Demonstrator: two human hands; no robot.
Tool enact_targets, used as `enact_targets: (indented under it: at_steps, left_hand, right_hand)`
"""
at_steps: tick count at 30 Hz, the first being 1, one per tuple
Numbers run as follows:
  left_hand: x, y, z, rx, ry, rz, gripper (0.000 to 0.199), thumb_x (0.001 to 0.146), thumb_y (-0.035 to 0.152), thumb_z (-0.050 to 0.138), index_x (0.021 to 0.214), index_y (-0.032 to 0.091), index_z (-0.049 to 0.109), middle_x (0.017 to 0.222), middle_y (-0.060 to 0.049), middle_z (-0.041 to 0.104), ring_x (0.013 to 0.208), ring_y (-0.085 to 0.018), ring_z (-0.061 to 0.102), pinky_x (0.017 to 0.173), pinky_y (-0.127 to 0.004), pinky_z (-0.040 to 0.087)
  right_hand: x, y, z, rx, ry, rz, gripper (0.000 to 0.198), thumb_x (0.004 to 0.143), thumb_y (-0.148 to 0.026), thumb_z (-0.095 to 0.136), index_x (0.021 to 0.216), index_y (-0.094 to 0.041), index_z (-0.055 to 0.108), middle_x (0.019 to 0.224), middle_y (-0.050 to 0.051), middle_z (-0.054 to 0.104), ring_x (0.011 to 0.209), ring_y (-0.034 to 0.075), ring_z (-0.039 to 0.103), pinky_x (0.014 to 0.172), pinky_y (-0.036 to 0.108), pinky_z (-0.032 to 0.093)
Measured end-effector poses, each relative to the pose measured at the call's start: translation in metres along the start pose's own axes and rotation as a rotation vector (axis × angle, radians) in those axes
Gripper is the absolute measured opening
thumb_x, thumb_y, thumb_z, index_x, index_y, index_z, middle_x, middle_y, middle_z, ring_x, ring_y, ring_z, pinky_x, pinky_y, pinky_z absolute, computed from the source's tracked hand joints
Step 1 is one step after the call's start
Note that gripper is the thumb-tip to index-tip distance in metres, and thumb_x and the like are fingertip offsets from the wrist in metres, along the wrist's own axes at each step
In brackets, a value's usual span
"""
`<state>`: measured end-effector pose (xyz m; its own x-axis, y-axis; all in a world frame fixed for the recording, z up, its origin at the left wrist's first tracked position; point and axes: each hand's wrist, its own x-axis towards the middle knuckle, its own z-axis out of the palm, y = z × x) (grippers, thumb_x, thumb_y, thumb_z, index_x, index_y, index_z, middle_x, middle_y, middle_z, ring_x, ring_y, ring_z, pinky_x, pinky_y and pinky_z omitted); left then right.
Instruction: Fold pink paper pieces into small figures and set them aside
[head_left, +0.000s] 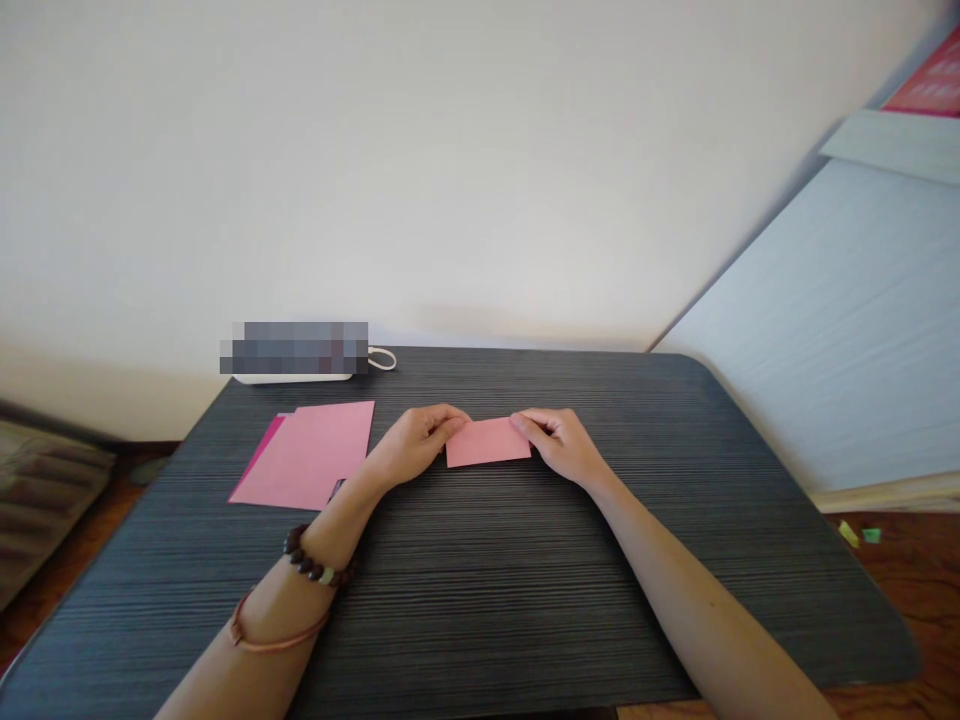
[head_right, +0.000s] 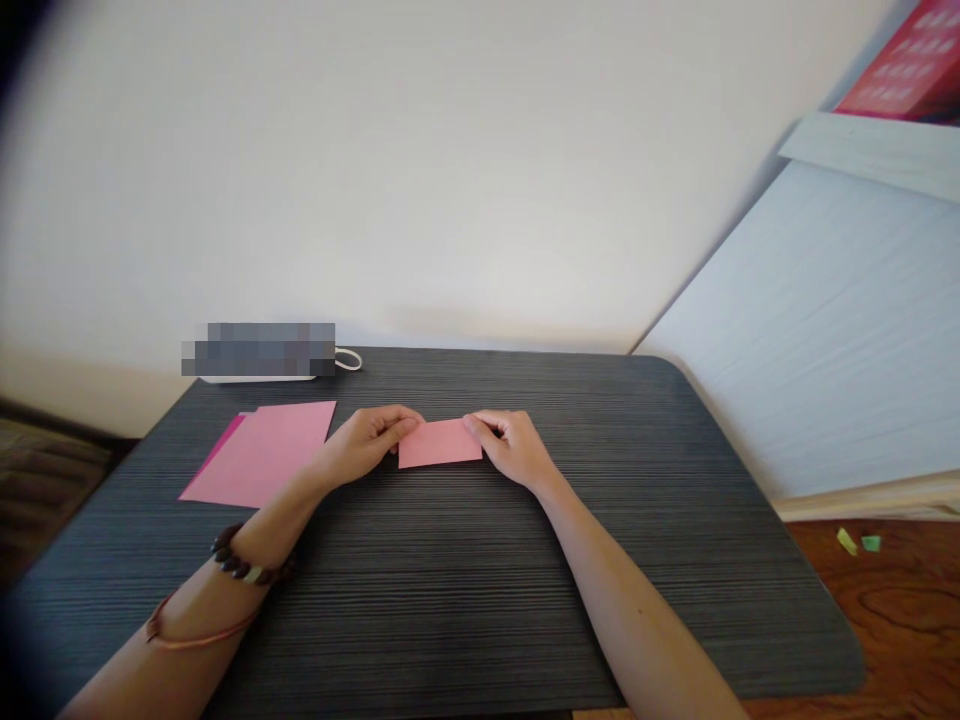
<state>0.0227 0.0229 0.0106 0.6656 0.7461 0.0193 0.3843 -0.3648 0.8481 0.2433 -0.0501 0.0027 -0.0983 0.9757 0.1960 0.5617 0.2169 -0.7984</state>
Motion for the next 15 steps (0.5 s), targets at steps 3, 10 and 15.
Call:
enact_targets:
  at_steps: [3, 10, 15]
  left_hand:
    - [-0.001, 0.004, 0.005, -0.025, 0.011, 0.003, 0.029, 0.086, 0.038, 0.048, 0.090, 0.015, 0.065, 0.083, -0.002, 0.068, 0.073, -0.014, 0.060, 0.063, -0.021, 0.044]
    - [-0.003, 0.013, 0.020, 0.026, 0.058, -0.006, 0.019, 0.080, 0.031, 0.054, 0.080, 0.016, 0.065, 0.075, 0.000, 0.067, 0.069, -0.012, 0.059, 0.061, -0.020, 0.043]
    - [-0.002, 0.012, 0.021, 0.064, 0.097, -0.005, 0.012, 0.077, 0.024, 0.054, 0.076, 0.015, 0.062, 0.071, 0.001, 0.066, 0.066, -0.011, 0.058, 0.061, -0.020, 0.042]
  right_hand:
    - [0.000, -0.002, 0.002, -0.079, -0.009, -0.043, 0.039, 0.091, -0.038, 0.039, 0.065, -0.017, 0.059, 0.061, -0.002, 0.056, 0.058, 0.011, 0.049, 0.062, 0.025, 0.033]
    - [0.000, -0.006, 0.009, -0.162, -0.033, -0.107, 0.028, 0.091, -0.033, 0.044, 0.077, -0.022, 0.066, 0.078, -0.001, 0.069, 0.070, 0.014, 0.060, 0.073, 0.029, 0.036]
    - [0.000, -0.005, 0.012, -0.141, -0.029, -0.146, 0.022, 0.090, -0.029, 0.046, 0.085, -0.022, 0.066, 0.087, 0.000, 0.070, 0.076, 0.014, 0.061, 0.075, 0.029, 0.038]
